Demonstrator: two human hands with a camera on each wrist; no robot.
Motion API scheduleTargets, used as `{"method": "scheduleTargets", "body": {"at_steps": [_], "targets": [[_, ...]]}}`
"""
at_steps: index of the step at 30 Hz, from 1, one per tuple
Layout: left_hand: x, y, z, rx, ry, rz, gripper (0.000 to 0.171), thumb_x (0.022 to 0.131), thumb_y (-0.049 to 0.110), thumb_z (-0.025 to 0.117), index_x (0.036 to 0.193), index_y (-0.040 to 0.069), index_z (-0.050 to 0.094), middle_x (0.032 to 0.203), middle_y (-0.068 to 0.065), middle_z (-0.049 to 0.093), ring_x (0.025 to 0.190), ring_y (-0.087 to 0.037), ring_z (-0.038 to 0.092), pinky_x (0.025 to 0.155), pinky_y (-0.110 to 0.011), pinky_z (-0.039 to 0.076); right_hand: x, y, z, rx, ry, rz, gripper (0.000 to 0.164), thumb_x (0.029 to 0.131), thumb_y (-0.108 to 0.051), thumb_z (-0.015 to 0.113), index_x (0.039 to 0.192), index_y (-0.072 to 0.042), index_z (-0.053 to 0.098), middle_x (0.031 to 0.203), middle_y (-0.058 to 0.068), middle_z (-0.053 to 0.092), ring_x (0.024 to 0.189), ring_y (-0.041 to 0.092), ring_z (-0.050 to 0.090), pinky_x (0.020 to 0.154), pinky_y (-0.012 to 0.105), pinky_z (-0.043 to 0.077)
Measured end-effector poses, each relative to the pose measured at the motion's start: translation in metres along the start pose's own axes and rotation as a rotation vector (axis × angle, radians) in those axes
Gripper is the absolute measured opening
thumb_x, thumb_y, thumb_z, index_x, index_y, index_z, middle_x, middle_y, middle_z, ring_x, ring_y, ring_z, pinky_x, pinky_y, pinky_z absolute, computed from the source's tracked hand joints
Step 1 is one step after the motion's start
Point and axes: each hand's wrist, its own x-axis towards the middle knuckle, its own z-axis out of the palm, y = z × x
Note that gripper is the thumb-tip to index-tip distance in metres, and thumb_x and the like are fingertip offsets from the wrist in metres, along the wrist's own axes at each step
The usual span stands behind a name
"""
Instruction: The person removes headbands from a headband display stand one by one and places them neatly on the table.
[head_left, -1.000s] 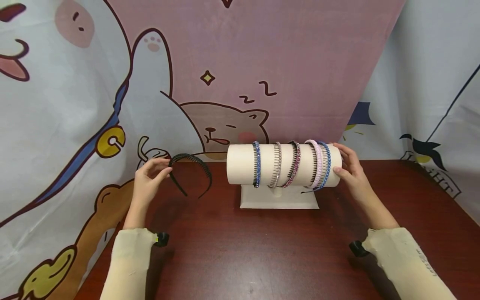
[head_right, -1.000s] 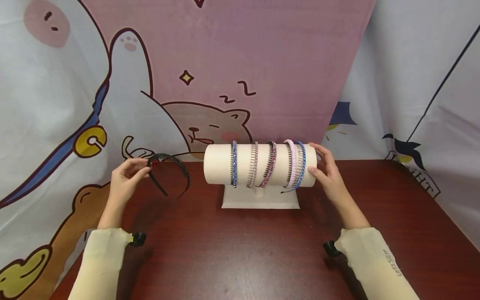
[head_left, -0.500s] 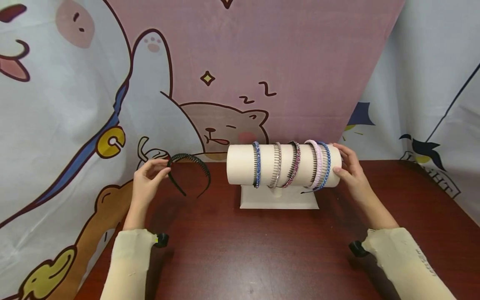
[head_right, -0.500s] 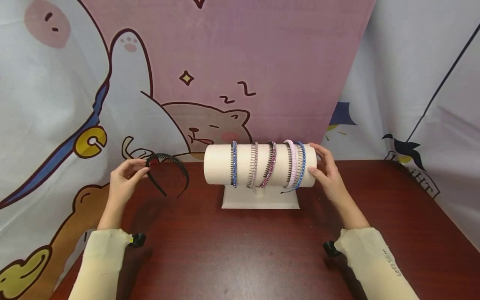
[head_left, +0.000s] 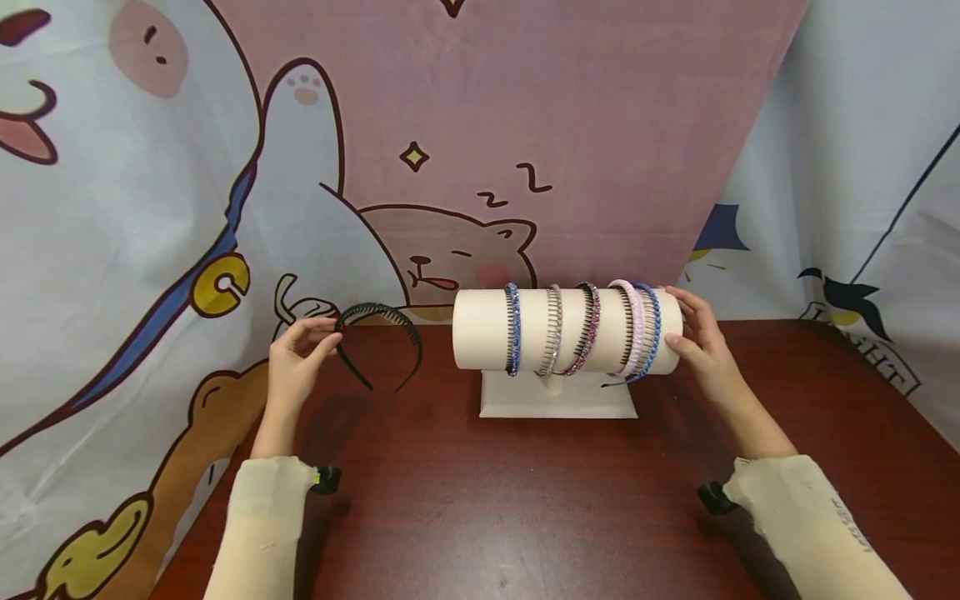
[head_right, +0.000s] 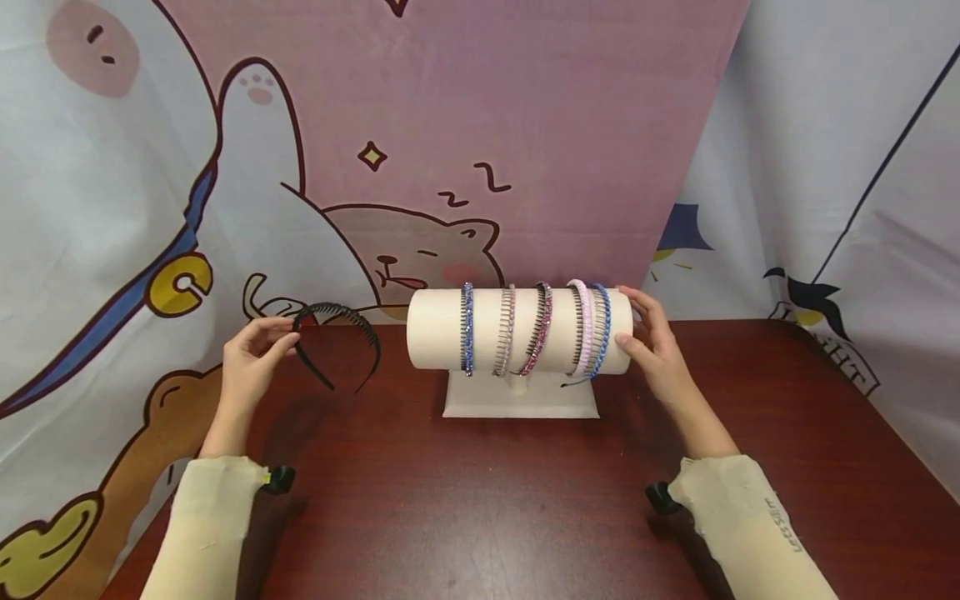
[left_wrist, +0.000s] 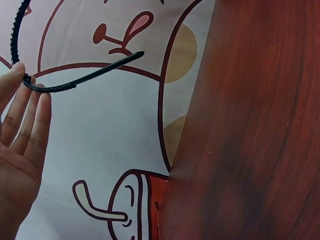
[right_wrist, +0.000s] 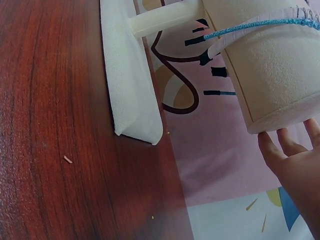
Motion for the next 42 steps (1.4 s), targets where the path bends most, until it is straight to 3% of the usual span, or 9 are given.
{"method": "scheduleTargets", "body": {"at_steps": [10,22,30,34,38,42], "targets": [[0.004,-0.008,0.006,0.006,0.026,-0.02,0.023,0.087,-0.006,0.071,0.108,-0.014,0.067,0.09,0.008,0.071,0.076,-0.003,0.068,0.068,-0.019,0.059,-0.001,0.001,-0.001,-0.027,-0.001,0.006,0.06,0.096,0.002,0.044,0.154,-0.012,0.032,0.148,-0.009,0.042,0.12,0.008,0.049,0.087,0.011,0.049],[0.007,-0.011,0.016,0.039,0.046,-0.069,0.026,0.088,-0.002,0.072,0.11,-0.013,0.067,0.095,0.001,0.07,0.078,-0.004,0.067,0.069,-0.017,0.058,0.0,0.0,0.001,0.009,0.002,-0.016,0.061,0.095,0.004,0.043,0.153,-0.012,0.034,0.148,-0.007,0.044,0.12,0.01,0.05,0.087,0.011,0.049],[0.009,-0.016,0.022,0.061,0.031,-0.091,0.029,0.089,0.0,0.071,0.113,-0.014,0.065,0.109,-0.033,0.065,0.081,-0.004,0.065,0.071,-0.018,0.059,0.0,0.0,0.001,-0.003,0.002,-0.011,0.061,0.095,0.004,0.043,0.154,-0.011,0.034,0.148,-0.007,0.044,0.121,0.009,0.05,0.087,0.011,0.049],[0.01,-0.018,0.026,0.081,0.026,-0.104,0.029,0.09,0.001,0.071,0.114,-0.014,0.065,0.111,-0.036,0.063,0.082,-0.004,0.065,0.071,-0.015,0.058,0.0,-0.001,0.001,0.0,-0.001,-0.009,0.06,0.096,0.003,0.043,0.154,-0.012,0.034,0.149,-0.007,0.043,0.121,0.009,0.049,0.087,0.011,0.049],[0.012,-0.026,0.029,0.101,0.033,-0.113,0.028,0.09,0.002,0.071,0.114,-0.012,0.066,0.11,-0.033,0.064,0.081,-0.002,0.065,0.07,-0.015,0.058,0.0,-0.001,0.001,0.005,0.002,-0.007,0.061,0.096,0.004,0.043,0.153,-0.012,0.034,0.148,-0.007,0.044,0.121,0.009,0.05,0.087,0.012,0.049],[0.016,-0.047,0.032,0.123,0.049,-0.136,0.028,0.091,0.007,0.072,0.114,-0.007,0.068,0.111,-0.029,0.067,0.079,0.004,0.063,0.069,-0.014,0.057,0.0,0.0,0.001,0.01,0.004,-0.007,0.061,0.095,0.004,0.043,0.153,-0.012,0.034,0.148,-0.007,0.044,0.121,0.01,0.05,0.087,0.012,0.049]]}}
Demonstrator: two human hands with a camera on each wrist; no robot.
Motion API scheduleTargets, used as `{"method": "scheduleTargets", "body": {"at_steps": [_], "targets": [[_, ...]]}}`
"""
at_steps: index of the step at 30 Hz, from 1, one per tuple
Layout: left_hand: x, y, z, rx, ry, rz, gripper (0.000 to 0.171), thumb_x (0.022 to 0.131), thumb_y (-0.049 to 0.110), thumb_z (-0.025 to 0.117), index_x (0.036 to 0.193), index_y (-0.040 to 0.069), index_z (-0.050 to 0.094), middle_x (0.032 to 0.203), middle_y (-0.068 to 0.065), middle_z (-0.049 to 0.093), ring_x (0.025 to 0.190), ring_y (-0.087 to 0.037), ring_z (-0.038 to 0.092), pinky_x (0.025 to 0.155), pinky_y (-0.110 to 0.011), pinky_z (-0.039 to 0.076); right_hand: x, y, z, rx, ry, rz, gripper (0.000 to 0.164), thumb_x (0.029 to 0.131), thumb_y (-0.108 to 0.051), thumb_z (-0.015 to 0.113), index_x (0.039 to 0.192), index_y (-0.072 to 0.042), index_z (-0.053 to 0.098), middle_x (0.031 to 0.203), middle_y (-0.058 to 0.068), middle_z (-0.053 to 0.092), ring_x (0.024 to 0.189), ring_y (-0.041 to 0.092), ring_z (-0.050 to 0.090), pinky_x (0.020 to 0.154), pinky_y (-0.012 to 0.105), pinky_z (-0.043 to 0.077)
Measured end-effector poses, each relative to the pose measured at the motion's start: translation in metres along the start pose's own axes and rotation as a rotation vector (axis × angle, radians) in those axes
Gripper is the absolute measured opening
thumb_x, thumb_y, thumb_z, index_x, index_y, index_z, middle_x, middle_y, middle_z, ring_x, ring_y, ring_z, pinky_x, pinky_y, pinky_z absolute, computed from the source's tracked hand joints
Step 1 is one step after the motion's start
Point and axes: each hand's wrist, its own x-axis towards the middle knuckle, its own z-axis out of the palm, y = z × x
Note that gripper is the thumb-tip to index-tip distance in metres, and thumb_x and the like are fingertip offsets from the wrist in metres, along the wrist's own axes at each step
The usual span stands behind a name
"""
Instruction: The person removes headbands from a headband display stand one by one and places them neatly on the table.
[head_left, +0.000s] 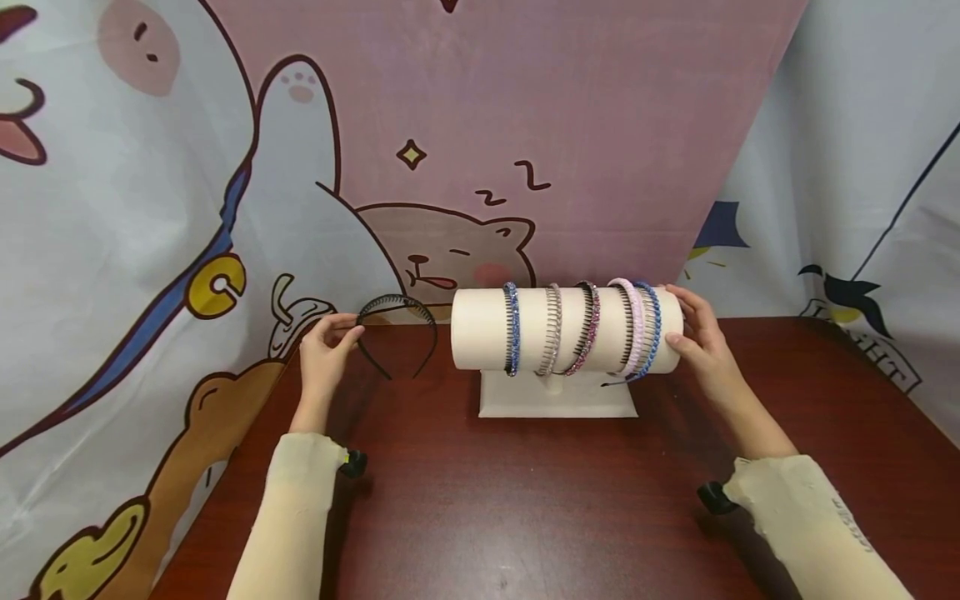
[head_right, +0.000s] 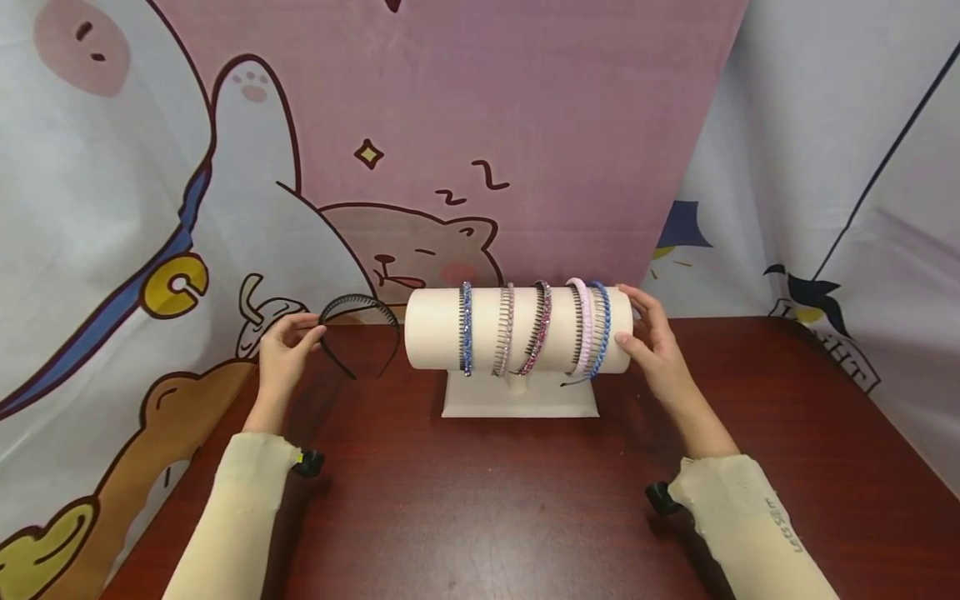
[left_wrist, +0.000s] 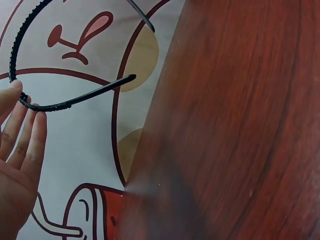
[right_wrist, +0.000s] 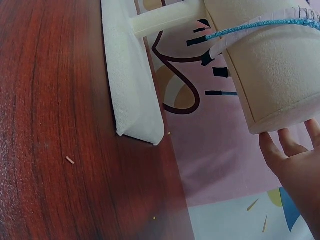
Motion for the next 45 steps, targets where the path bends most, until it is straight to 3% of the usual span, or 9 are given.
{"method": "scheduleTargets", "body": {"at_steps": [4,17,25,33,45], "targets": [[0.006,-0.017,0.005,0.017,0.02,-0.02,0.027,0.09,0.013,0.074,0.113,-0.001,0.07,0.11,-0.025,0.07,0.079,0.007,0.063,0.069,-0.016,0.058,0.0,0.001,0.0,0.006,0.0,-0.003,0.061,0.096,0.005,0.043,0.153,-0.012,0.034,0.149,-0.007,0.044,0.121,0.01,0.049,0.087,0.012,0.049],[0.011,-0.027,0.016,0.074,0.056,-0.087,0.025,0.092,0.017,0.073,0.113,0.003,0.071,0.108,-0.018,0.071,0.078,0.007,0.061,0.065,-0.009,0.054,-0.002,0.003,0.001,0.023,0.012,-0.02,0.06,0.095,0.006,0.043,0.153,-0.01,0.035,0.146,-0.007,0.046,0.119,0.01,0.05,0.087,0.012,0.049],[0.012,-0.035,0.022,0.116,0.062,-0.136,0.026,0.092,0.019,0.073,0.113,0.005,0.072,0.107,-0.016,0.072,0.075,0.006,0.061,0.07,-0.024,0.061,-0.002,0.003,0.001,0.024,0.013,-0.021,0.06,0.095,0.006,0.042,0.153,-0.01,0.035,0.147,-0.006,0.046,0.121,0.01,0.05,0.088,0.012,0.049],[0.013,-0.045,0.026,0.118,0.087,-0.195,0.025,0.092,0.02,0.073,0.112,0.006,0.072,0.104,-0.017,0.072,0.069,0.007,0.06,0.061,-0.009,0.053,-0.002,0.002,0.001,0.007,0.01,-0.01,0.06,0.095,0.005,0.042,0.153,-0.011,0.034,0.148,-0.006,0.044,0.121,0.011,0.049,0.088,0.012,0.049],[0.01,-0.059,0.027,0.172,0.047,-0.325,0.032,0.094,0.026,0.07,0.12,0.007,0.071,0.108,-0.015,0.071,0.07,0.0,0.064,0.064,-0.012,0.056,-0.002,0.001,0.001,0.001,0.007,-0.006,0.061,0.095,0.004,0.042,0.153,-0.012,0.034,0.148,-0.005,0.043,0.12,0.012,0.049,0.087,0.013,0.05]]}}
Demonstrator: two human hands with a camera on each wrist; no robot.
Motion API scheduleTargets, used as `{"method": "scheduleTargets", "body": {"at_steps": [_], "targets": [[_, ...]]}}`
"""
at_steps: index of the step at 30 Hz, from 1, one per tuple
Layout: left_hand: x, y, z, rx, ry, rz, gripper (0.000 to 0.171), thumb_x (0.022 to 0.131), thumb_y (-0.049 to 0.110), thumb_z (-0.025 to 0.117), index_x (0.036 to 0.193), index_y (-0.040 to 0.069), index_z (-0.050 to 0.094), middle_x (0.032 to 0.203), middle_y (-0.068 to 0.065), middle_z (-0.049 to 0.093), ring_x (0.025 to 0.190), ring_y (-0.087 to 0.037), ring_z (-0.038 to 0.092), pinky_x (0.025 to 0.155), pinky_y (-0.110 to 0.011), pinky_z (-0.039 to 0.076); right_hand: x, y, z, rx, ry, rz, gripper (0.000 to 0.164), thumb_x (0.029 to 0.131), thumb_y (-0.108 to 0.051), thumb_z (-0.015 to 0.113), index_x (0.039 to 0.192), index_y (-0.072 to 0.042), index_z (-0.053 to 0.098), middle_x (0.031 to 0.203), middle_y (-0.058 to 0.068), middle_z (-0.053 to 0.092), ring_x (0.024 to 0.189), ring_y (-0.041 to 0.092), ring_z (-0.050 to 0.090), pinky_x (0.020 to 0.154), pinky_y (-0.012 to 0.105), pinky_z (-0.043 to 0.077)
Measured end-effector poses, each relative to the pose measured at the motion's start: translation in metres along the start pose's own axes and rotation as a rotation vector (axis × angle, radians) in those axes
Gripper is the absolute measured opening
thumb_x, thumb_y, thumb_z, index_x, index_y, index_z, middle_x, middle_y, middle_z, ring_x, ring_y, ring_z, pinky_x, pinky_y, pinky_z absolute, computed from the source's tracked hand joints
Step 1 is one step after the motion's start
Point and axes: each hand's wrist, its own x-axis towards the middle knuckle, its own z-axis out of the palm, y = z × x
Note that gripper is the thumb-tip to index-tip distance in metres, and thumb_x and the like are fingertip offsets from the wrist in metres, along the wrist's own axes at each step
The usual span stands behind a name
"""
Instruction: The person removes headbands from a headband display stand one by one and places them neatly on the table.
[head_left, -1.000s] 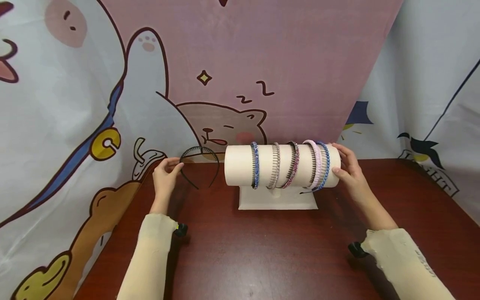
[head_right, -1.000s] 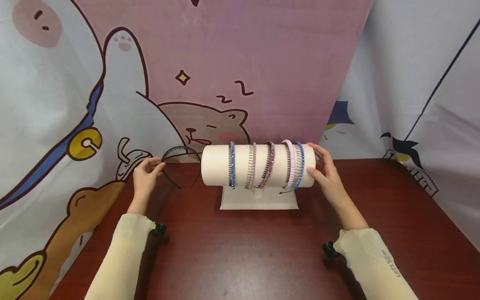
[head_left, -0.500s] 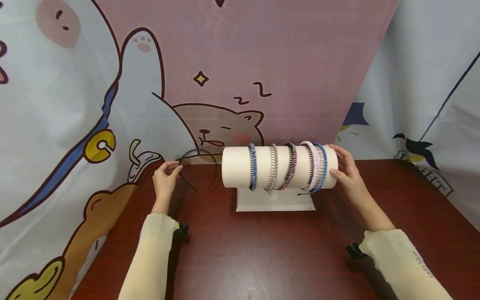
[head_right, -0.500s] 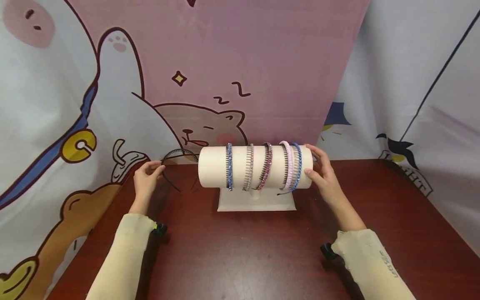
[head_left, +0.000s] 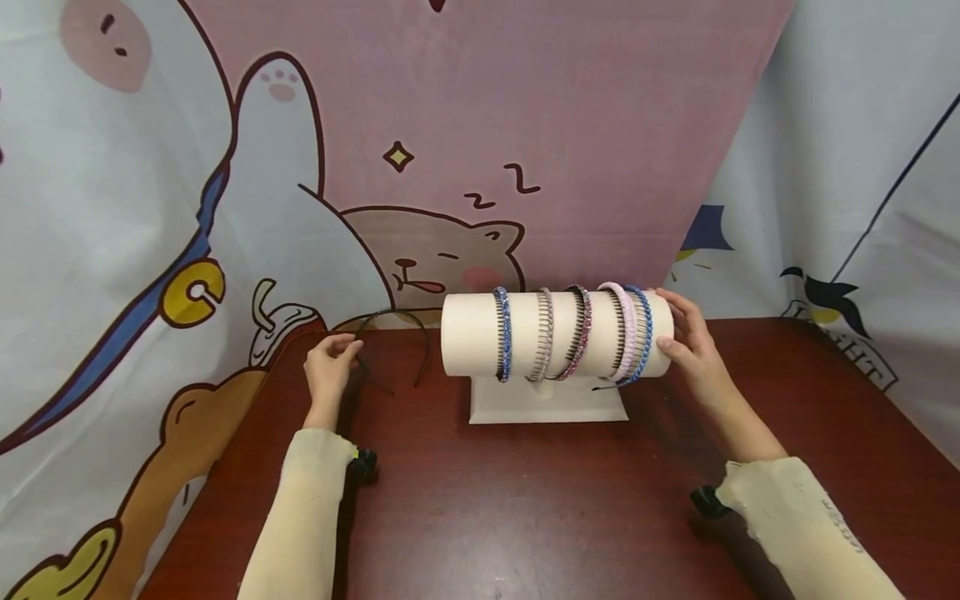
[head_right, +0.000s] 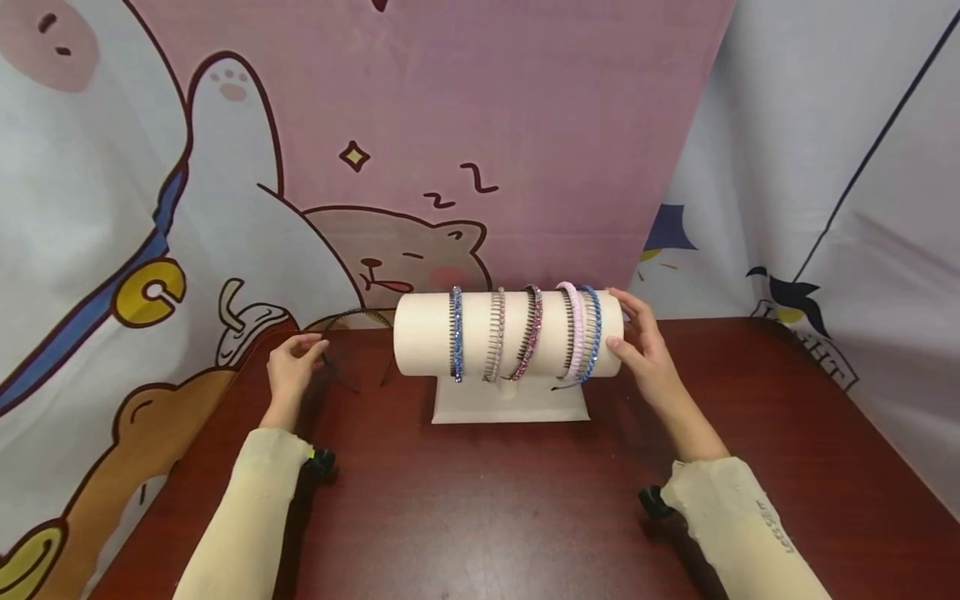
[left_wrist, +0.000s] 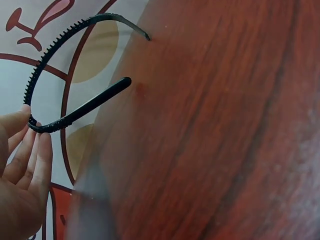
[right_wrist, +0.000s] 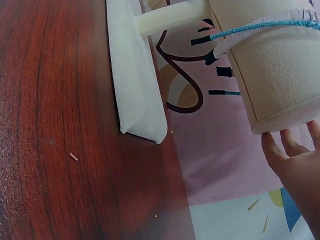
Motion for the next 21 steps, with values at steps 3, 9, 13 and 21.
{"method": "scheduleTargets", "body": {"at_steps": [3,9,13,21], "targets": [[0.001,-0.004,0.001,0.02,-0.009,-0.023,0.032,0.095,0.026,0.07,0.12,0.007,0.071,0.11,-0.016,0.071,0.068,0.001,0.064,0.065,-0.014,0.057,0.0,0.0,0.0,-0.003,-0.001,0.0,0.061,0.095,0.004,0.042,0.153,-0.011,0.033,0.148,-0.005,0.043,0.12,0.012,0.049,0.087,0.013,0.05],[0.001,-0.011,0.003,0.02,-0.014,-0.065,0.029,0.095,0.023,0.069,0.118,0.006,0.071,0.113,-0.02,0.071,0.059,0.005,0.06,0.059,-0.011,0.053,0.0,-0.001,0.0,-0.014,-0.008,0.009,0.061,0.096,0.004,0.041,0.154,-0.012,0.032,0.149,-0.006,0.042,0.12,0.011,0.048,0.087,0.012,0.05],[0.0,-0.014,0.003,-0.007,-0.025,-0.113,0.029,0.095,0.02,0.069,0.119,0.003,0.069,0.114,-0.021,0.07,0.062,0.003,0.061,0.059,-0.011,0.053,0.0,-0.002,-0.001,-0.024,-0.018,0.012,0.06,0.097,0.004,0.041,0.154,-0.013,0.032,0.149,-0.006,0.041,0.122,0.01,0.048,0.088,0.012,0.049],[-0.002,-0.016,0.002,-0.053,-0.069,-0.176,0.035,0.098,0.009,0.063,0.132,0.0,0.06,0.128,-0.023,0.065,0.1,-0.025,0.071,0.073,-0.019,0.059,-0.001,-0.003,0.0,-0.036,-0.026,0.019,0.06,0.098,0.002,0.041,0.155,-0.012,0.03,0.149,-0.007,0.041,0.122,0.008,0.049,0.089,0.012,0.048]]}}
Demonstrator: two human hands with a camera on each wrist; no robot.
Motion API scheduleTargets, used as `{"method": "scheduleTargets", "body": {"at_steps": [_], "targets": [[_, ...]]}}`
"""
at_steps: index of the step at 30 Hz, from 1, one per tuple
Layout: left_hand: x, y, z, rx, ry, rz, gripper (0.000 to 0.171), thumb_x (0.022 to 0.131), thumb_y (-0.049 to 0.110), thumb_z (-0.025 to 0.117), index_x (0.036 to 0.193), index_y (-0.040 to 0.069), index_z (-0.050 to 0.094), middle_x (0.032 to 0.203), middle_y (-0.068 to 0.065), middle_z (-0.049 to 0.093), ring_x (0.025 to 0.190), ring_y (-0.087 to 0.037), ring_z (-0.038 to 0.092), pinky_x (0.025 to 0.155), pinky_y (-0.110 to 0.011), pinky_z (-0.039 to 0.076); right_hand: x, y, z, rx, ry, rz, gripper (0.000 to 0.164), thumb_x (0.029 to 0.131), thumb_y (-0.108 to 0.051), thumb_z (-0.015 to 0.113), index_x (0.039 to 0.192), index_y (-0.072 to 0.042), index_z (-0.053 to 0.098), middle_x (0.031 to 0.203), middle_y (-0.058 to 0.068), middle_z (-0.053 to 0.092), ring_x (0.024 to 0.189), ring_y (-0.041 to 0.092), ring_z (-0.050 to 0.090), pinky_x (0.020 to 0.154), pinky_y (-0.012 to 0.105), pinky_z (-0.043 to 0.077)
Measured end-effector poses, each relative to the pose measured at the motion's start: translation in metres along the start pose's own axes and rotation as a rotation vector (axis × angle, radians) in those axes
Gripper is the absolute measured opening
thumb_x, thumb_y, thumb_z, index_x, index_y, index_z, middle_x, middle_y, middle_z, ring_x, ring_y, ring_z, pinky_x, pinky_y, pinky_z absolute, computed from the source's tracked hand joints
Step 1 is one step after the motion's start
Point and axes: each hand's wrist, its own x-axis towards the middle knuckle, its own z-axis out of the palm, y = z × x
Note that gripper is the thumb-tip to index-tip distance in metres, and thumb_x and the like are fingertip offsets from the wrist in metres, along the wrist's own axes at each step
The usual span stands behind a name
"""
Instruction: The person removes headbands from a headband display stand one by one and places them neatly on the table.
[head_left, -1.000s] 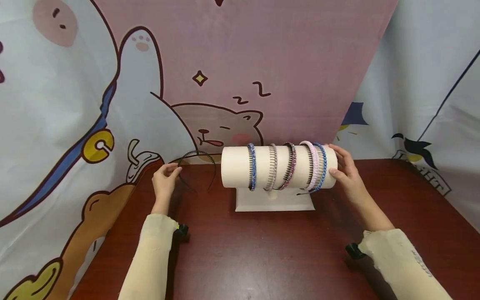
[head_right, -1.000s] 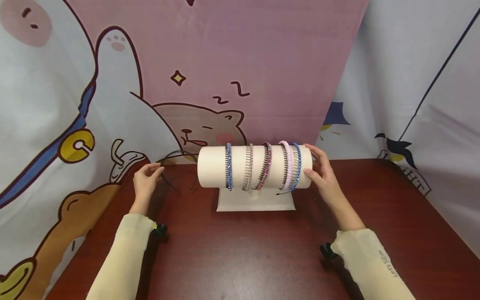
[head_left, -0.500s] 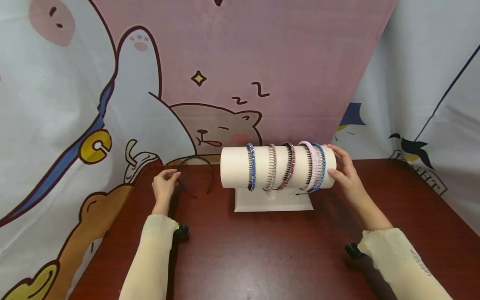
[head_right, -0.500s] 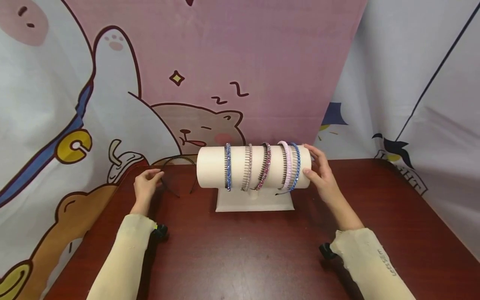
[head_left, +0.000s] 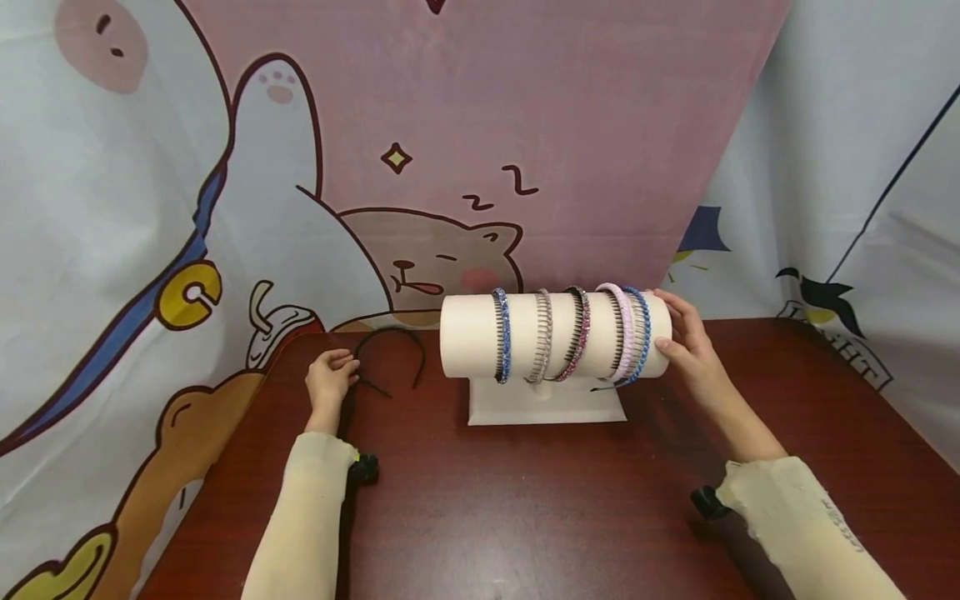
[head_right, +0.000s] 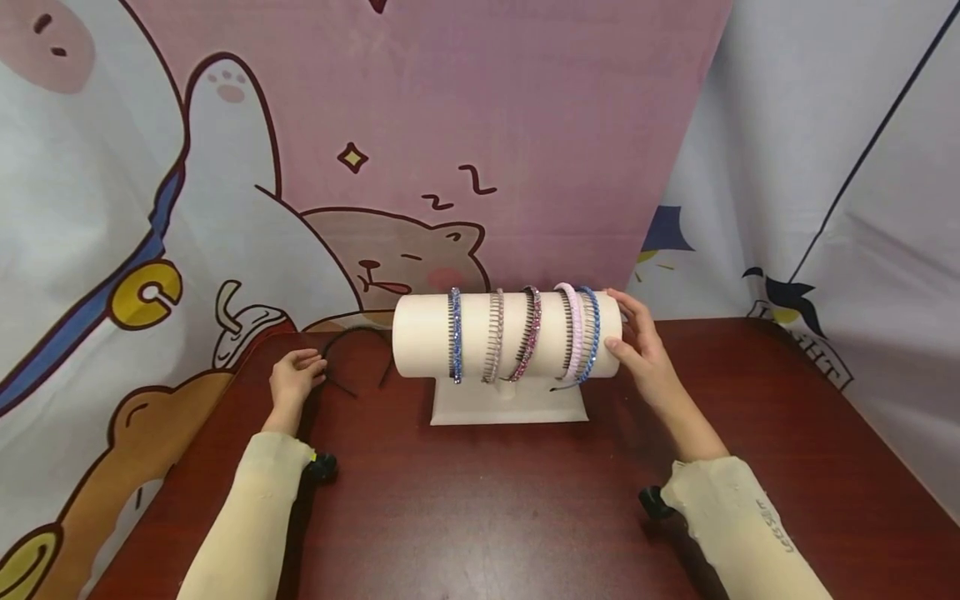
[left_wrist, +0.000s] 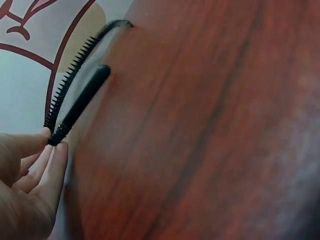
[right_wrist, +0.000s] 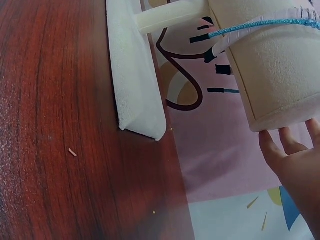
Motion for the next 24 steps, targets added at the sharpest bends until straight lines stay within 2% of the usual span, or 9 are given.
{"method": "scheduleTargets", "body": {"at_steps": [4,9,12,15,19,24], "targets": [[-0.0027,0.0005,-0.0034,-0.001,-0.015,-0.026,0.044,0.098,0.006,0.061,0.141,-0.001,0.052,0.136,-0.023,0.061,0.118,-0.037,0.064,0.081,-0.023,0.06,0.0004,0.0002,0.0012,0.016,-0.008,-0.008,0.06,0.098,0.004,0.041,0.155,-0.011,0.03,0.148,-0.007,0.043,0.12,0.008,0.05,0.088,0.012,0.049],[-0.0009,-0.0012,-0.0047,0.029,-0.014,-0.028,0.048,0.098,0.006,0.061,0.144,0.001,0.049,0.139,-0.021,0.06,0.121,-0.035,0.062,0.085,-0.021,0.058,0.0002,0.0002,0.0017,0.019,-0.016,-0.011,0.06,0.098,0.003,0.041,0.155,-0.012,0.03,0.148,-0.007,0.042,0.12,0.008,0.05,0.088,0.012,0.049],[-0.0007,0.0004,-0.0039,0.026,-0.022,-0.031,0.05,0.099,0.006,0.059,0.147,0.003,0.044,0.14,-0.02,0.059,0.124,-0.033,0.061,0.093,-0.026,0.056,0.0002,0.0003,0.0011,0.021,-0.016,-0.008,0.06,0.098,0.004,0.041,0.155,-0.012,0.03,0.149,-0.007,0.042,0.119,0.008,0.05,0.088,0.012,0.049],[-0.0007,0.0027,-0.0037,-0.02,-0.049,-0.044,0.053,0.102,0.004,0.054,0.151,0.004,0.036,0.141,-0.021,0.057,0.128,-0.033,0.059,0.101,-0.033,0.053,0.0006,0.0001,0.0001,0.025,-0.014,-0.006,0.06,0.098,0.004,0.04,0.155,-0.013,0.03,0.148,-0.007,0.042,0.118,0.008,0.051,0.086,0.012,0.05],[-0.001,0.0043,-0.0042,-0.09,-0.079,-0.065,0.056,0.103,0.001,0.049,0.154,0.004,0.028,0.143,-0.024,0.055,0.13,-0.034,0.056,0.104,-0.033,0.052,0.0012,-0.0005,-0.0006,0.032,-0.013,-0.003,0.06,0.098,0.004,0.04,0.154,-0.014,0.031,0.148,-0.006,0.042,0.118,0.009,0.05,0.086,0.012,0.05],[-0.0041,0.003,-0.0065,-0.121,-0.112,-0.071,0.056,0.103,0.001,0.049,0.154,0.002,0.027,0.144,-0.027,0.052,0.132,-0.036,0.054,0.106,-0.036,0.05,0.0013,-0.0003,-0.0008,0.036,-0.015,-0.003,0.06,0.098,0.004,0.041,0.154,-0.013,0.031,0.149,-0.006,0.042,0.119,0.009,0.05,0.087,0.013,0.05]]}}
